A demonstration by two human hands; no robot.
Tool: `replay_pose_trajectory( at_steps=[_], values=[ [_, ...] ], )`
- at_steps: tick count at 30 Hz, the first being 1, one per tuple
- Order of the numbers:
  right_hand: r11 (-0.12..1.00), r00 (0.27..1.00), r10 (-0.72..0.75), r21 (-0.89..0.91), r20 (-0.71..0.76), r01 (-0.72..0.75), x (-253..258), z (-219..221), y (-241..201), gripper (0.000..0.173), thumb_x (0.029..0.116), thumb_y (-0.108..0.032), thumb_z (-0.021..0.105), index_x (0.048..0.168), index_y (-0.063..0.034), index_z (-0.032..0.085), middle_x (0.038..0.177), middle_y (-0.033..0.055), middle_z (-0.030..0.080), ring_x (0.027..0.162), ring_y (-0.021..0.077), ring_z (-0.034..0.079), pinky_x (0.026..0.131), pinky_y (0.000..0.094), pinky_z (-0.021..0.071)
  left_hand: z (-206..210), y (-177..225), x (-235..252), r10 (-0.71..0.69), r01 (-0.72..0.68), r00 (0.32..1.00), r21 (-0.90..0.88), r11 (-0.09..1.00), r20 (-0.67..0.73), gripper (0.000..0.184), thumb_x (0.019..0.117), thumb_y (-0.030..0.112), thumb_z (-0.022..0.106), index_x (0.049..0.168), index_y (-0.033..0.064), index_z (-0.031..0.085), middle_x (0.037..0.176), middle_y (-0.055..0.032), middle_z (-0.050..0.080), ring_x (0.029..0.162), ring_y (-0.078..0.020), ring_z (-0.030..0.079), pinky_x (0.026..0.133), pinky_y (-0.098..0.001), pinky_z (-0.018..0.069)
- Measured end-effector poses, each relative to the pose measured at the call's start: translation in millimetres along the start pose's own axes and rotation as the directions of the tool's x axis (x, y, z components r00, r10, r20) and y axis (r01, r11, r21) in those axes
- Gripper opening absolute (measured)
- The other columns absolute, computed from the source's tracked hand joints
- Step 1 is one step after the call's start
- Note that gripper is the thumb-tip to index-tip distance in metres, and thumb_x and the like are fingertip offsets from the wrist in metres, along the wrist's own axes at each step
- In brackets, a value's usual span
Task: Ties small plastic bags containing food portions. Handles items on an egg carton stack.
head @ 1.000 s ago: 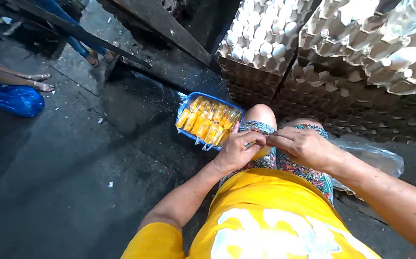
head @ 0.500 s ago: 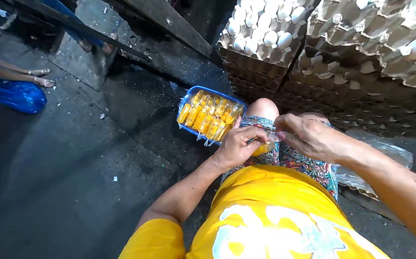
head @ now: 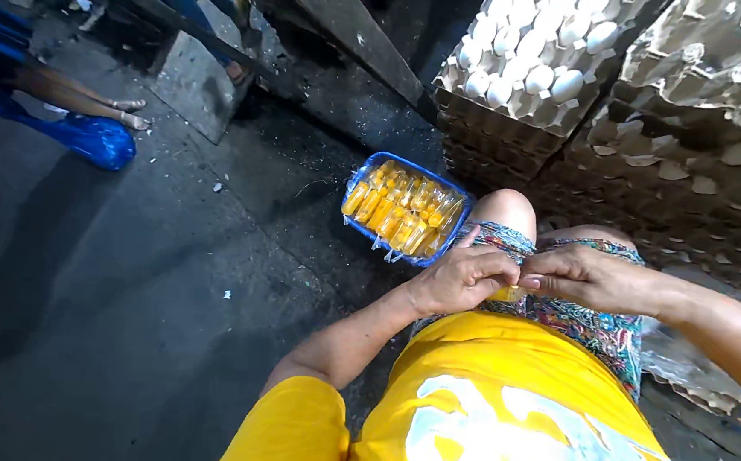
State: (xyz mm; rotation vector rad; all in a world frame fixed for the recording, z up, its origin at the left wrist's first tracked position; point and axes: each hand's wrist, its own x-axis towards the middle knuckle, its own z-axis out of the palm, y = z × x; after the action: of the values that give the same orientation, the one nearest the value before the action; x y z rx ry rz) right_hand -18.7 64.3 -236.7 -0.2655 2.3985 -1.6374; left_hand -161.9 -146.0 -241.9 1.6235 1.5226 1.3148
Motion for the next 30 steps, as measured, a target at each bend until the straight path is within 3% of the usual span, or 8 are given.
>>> replay_pose_trajectory(
  at_steps=[4,6,8,11,14,18,25,30],
  values=[
    [0.923,0.99,0.14,0.359,0.024,-0.139,-3,8,7,0.025,0.107,-0.03,0.051,0.095,-0.0181,0.07,0.078,-0.015,0.064,0.067,-0.0072,0.056,0.062,0.0114,0.0462,4,0,2,0.0,0.0,1.0,0.002,1.0,0.015,0.012,0.0939,0.01,0.063,0.095,-0.0016,0.068,0.094,-0.0128,0.071,0.103,-0.0203,0.069,0.119,-0.0571,0.0311],
    [0.903,0.989,0.147,0.405,0.029,-0.146,-4,9,8,0.025,0.1072,-0.028,0.05,0.094,-0.0194,0.069,0.077,-0.0155,0.063,0.067,-0.0065,0.055,0.061,0.0118,0.0458,11,-1,2,0.007,-0.006,1.0,0.018,1.0,-0.029,0.025,0.0938,0.023,0.072,0.091,-0.0009,0.067,0.091,-0.0131,0.071,0.099,-0.0215,0.07,0.118,-0.0568,0.0342],
    [0.917,0.992,0.125,0.379,0.019,-0.122,-5,8,9,0.026,0.107,-0.029,0.049,0.093,-0.0191,0.069,0.075,-0.0156,0.061,0.064,-0.0078,0.052,0.059,0.0109,0.0425,18,-3,4,0.005,-0.004,0.997,0.016,1.0,-0.08,0.027,0.0942,0.023,0.076,0.086,-0.0013,0.066,0.086,-0.0128,0.07,0.095,-0.0203,0.07,0.117,-0.0535,0.0364],
    [0.994,0.998,0.049,0.099,-0.03,-0.046,-8,1,5,0.034,0.1078,-0.035,0.046,0.092,-0.0154,0.069,0.074,-0.0112,0.058,0.067,-0.0067,0.052,0.062,0.0132,0.0422,22,-4,5,-0.023,0.023,0.997,0.001,1.0,-0.08,0.019,0.0957,0.013,0.072,0.087,-0.0032,0.066,0.087,-0.0135,0.07,0.094,-0.0199,0.07,0.117,-0.0509,0.0378],
    [0.952,0.996,-0.064,-0.303,-0.065,0.041,-12,-1,-6,0.04,0.1081,-0.036,0.039,0.09,-0.0124,0.065,0.073,-0.0002,0.06,0.068,0.0097,0.06,0.06,0.0307,0.0487,21,-1,5,-0.035,0.036,0.997,0.015,0.999,-0.07,0.013,0.0959,0.008,0.069,0.094,-0.0045,0.068,0.089,-0.0141,0.07,0.094,-0.02,0.07,0.117,-0.0518,0.0363],
    [0.895,0.988,-0.124,-0.441,-0.091,0.071,-16,3,-13,0.039,0.1075,-0.033,0.036,0.084,-0.0127,0.06,0.069,0.0017,0.055,0.063,0.0148,0.058,0.053,0.0342,0.0456,24,-1,4,0.039,-0.029,0.994,0.093,0.995,-0.103,0.01,0.0957,0.004,0.067,0.098,-0.0043,0.07,0.092,-0.0145,0.073,0.094,-0.0217,0.072,0.114,-0.0536,0.0407],
    [0.998,0.966,-0.062,-0.004,-0.251,0.063,-20,26,-7,0.038,0.1082,-0.031,0.042,0.083,-0.0099,0.061,0.068,-0.0049,0.053,0.063,-0.0043,0.05,0.057,0.0139,0.0393,36,-7,-5,0.186,-0.147,0.96,0.189,0.971,-0.21,0.011,0.095,0.002,0.063,0.093,-0.0035,0.072,0.101,-0.0182,0.074,0.101,-0.0256,0.072,0.11,-0.0482,0.0465],
    [0.949,0.93,-0.004,0.291,-0.367,0.119,-22,49,-10,0.033,0.1078,-0.031,0.046,0.083,-0.0161,0.061,0.066,-0.0105,0.051,0.06,-0.0054,0.048,0.055,0.0123,0.0397,42,-8,-10,0.171,-0.144,0.957,0.127,0.981,-0.236,0.011,0.0939,0.002,0.063,0.089,-0.0021,0.071,0.104,-0.0195,0.075,0.108,-0.0295,0.072,0.112,-0.0565,0.0426]
  ],
)
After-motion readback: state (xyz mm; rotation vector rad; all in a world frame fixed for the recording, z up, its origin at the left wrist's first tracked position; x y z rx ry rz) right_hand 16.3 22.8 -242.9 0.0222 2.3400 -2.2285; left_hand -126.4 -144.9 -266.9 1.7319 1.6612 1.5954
